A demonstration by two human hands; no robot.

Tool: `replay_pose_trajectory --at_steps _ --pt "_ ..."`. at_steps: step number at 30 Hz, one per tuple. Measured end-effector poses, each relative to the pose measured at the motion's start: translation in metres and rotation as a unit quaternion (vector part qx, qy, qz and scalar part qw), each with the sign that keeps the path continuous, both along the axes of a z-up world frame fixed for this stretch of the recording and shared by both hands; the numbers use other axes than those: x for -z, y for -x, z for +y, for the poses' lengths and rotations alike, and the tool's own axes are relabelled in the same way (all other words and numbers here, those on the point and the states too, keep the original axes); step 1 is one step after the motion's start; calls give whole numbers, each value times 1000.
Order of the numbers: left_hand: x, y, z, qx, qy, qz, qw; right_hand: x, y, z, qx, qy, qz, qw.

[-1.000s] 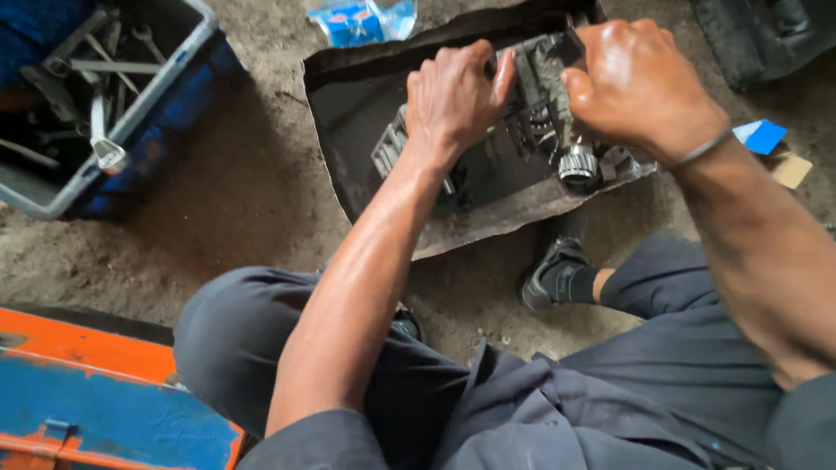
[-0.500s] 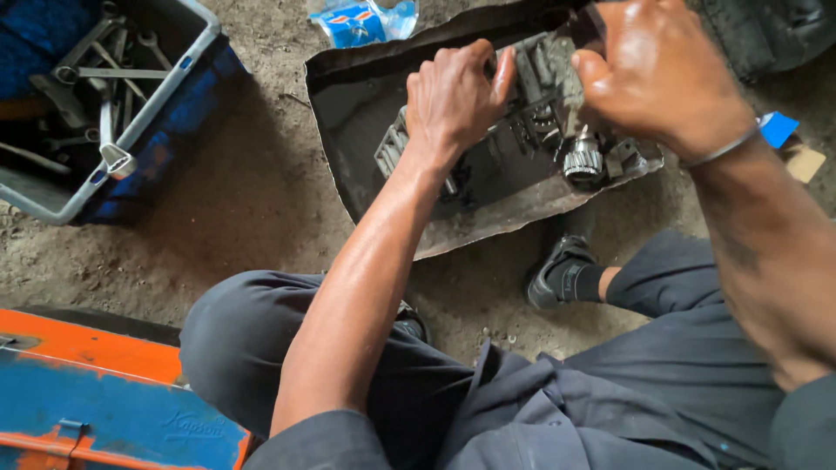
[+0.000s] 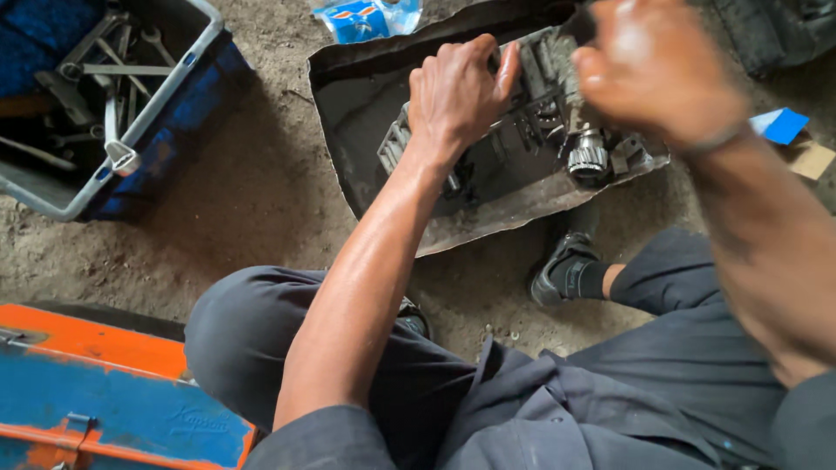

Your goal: The person scrubs a metal mechanical component with a flat abrasive tool while sitting on the floor. The person holds the part with one hand and rubs the surface with the other, focusing on the cylindrical sections and edges.

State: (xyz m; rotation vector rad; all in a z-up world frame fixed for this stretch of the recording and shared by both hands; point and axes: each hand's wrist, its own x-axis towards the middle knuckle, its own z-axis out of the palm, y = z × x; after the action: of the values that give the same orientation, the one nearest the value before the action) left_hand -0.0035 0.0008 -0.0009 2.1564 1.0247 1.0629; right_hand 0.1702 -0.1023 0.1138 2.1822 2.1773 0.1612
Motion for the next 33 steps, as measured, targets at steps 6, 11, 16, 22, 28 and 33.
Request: replay_pose_trajectory --at_steps 6,11,16,22,28,33 --pt "1 -1 1 -1 -5 3 1000 11 -15 1 -24 -13 -25 999" --pt "-1 -2 2 1 0 -10 1000 -15 4 3 2 28 77 997" --pt "-4 -1 4 6 13 10 1000 -34 35 5 26 30 84 996" --pt "-8 2 3 15 24 19 999 -35 41 8 -2 -11 2 1000" --pt "-13 2 6 -8 6 10 1000 -1 0 8 -49 -61 53 996" --pt "-18 5 8 4 6 23 1000 -5 -44 -5 47 -29 181 982"
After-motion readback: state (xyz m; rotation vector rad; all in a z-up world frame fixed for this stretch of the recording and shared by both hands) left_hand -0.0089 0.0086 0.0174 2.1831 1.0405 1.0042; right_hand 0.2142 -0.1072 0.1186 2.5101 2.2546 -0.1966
